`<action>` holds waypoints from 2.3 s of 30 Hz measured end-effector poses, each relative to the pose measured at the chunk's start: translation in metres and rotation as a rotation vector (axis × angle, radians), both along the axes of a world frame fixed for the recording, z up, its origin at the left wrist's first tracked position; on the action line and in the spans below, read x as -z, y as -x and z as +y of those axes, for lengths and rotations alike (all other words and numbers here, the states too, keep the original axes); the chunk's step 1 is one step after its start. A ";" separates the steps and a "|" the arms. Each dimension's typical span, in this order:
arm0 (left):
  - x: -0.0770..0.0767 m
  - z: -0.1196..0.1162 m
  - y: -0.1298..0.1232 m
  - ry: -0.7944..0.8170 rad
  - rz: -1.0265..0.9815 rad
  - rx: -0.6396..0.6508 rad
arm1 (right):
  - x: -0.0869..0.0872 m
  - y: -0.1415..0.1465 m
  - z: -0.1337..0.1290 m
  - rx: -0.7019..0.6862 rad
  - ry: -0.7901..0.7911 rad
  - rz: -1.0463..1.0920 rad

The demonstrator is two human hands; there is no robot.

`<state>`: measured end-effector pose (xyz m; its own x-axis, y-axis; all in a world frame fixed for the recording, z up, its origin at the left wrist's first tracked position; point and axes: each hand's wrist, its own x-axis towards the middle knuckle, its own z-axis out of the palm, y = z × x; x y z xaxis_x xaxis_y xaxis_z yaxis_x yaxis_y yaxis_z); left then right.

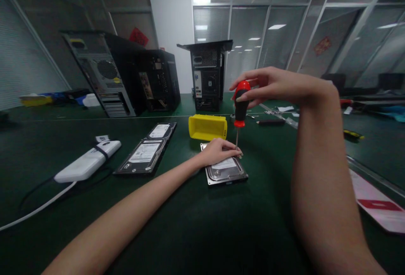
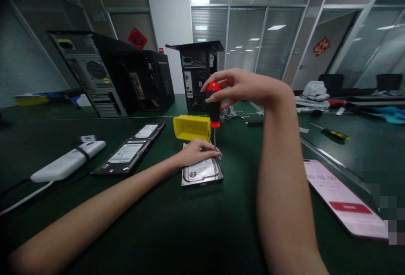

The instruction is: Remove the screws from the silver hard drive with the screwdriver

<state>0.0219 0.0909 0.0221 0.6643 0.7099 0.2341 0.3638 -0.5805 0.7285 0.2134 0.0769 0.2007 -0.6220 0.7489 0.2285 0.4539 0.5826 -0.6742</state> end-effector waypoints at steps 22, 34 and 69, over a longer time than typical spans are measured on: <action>-0.002 0.000 0.002 0.039 -0.010 -0.033 | -0.001 0.005 0.006 0.141 -0.131 -0.224; -0.002 -0.001 0.003 0.069 -0.025 -0.026 | 0.004 0.014 -0.001 0.170 0.040 -0.077; -0.003 -0.001 0.002 0.082 -0.012 -0.038 | 0.000 0.017 0.001 0.138 -0.034 -0.125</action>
